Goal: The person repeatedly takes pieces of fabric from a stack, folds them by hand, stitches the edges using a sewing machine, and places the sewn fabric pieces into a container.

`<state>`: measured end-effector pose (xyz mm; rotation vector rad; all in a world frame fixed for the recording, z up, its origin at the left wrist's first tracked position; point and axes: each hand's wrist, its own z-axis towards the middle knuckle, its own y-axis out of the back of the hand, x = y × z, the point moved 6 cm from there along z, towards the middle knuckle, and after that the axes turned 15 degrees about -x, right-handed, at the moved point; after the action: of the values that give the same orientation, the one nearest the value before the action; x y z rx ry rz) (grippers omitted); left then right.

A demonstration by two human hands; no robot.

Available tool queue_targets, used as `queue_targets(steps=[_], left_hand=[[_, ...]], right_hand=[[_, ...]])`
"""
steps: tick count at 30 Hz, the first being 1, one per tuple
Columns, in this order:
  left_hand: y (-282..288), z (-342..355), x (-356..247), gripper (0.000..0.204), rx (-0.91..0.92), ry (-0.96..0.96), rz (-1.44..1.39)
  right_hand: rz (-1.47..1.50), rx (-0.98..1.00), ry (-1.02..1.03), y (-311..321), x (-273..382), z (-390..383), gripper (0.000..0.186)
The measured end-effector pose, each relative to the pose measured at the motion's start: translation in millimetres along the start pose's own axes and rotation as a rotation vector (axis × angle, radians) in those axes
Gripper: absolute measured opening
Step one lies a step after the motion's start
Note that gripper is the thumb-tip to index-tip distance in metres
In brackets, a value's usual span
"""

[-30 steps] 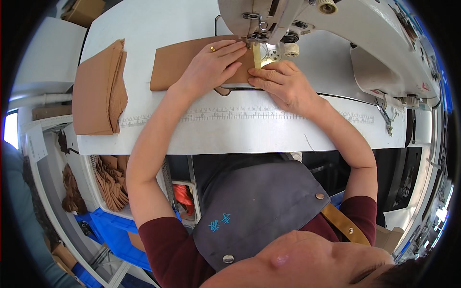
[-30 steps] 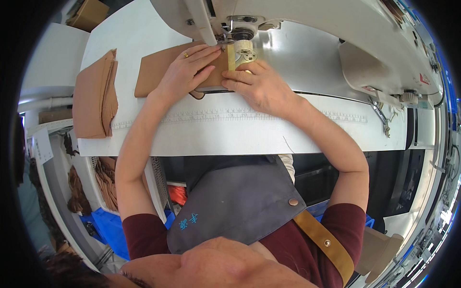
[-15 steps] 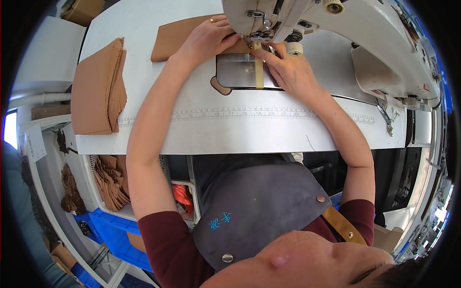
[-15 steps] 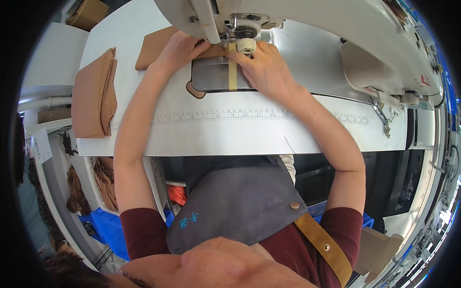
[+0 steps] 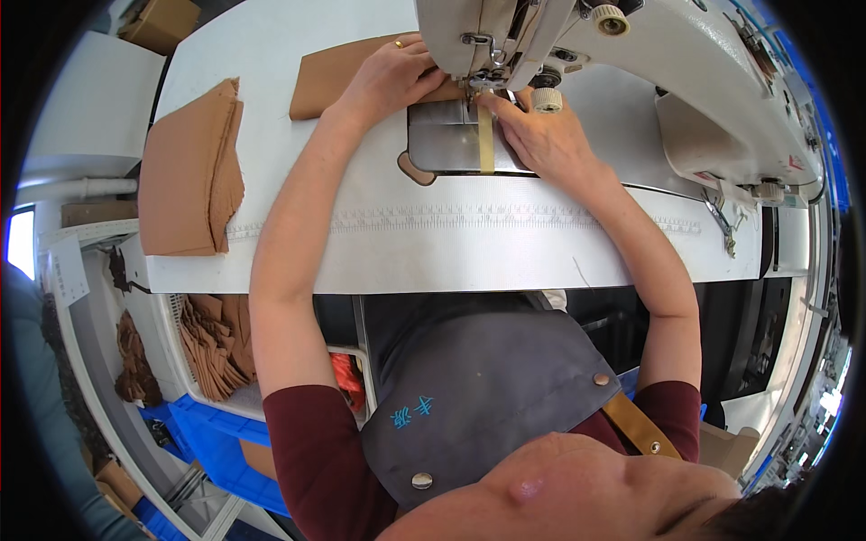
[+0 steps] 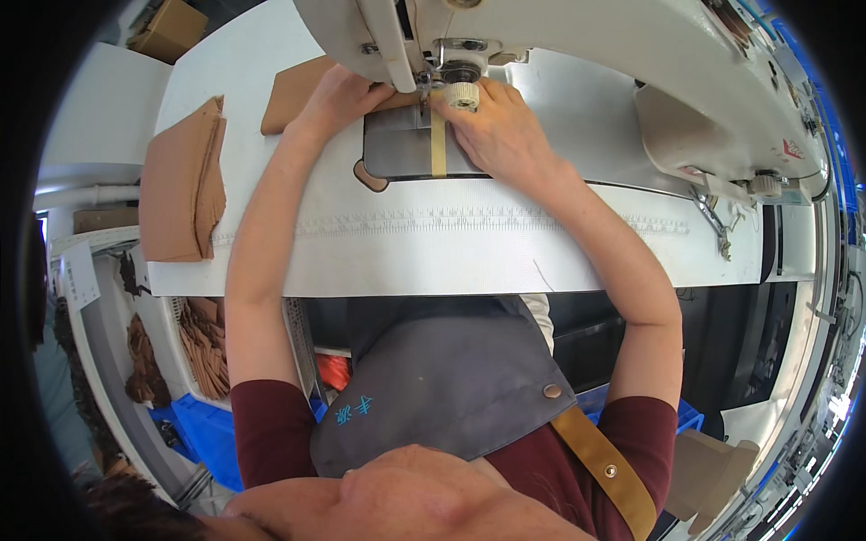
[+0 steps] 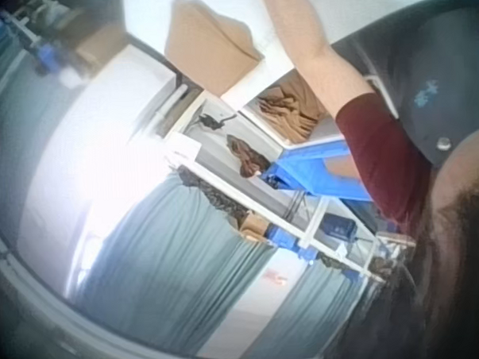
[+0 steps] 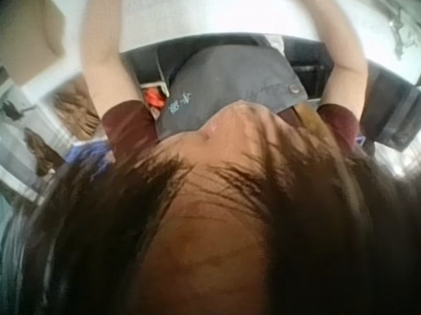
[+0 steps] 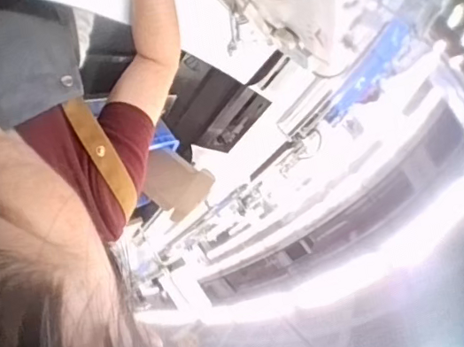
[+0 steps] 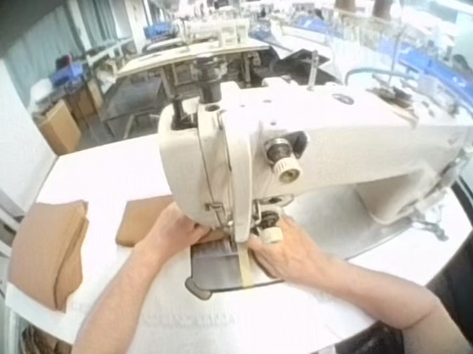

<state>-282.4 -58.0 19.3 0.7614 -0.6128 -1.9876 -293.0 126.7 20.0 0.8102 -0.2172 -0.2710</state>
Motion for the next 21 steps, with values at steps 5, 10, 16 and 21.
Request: queue_targets(steps=[5, 10, 16, 21], left_hand=[[4.8, 1.6, -6.9, 0.015, -0.027, -0.028, -0.002], [3.1, -1.1, 9.1, 0.022, 0.037, 0.168, 0.014], [40.0, -55.9, 4.0, 0.039, 0.079, 0.108, 0.273], [112.0, -138.1, -77.9, 0.044, 0.265, 0.245, 0.599]], right_hand=[[-0.003, -0.007, 0.001, -0.1, 0.1, -0.1, 0.036], [0.012, -0.007, -0.012, -2.4, -1.8, -2.9, 0.033], [0.049, -0.104, -0.079, 0.5, -11.7, -8.0, 0.024], [0.049, -0.111, -0.066, -0.8, -12.5, -8.7, 0.023]])
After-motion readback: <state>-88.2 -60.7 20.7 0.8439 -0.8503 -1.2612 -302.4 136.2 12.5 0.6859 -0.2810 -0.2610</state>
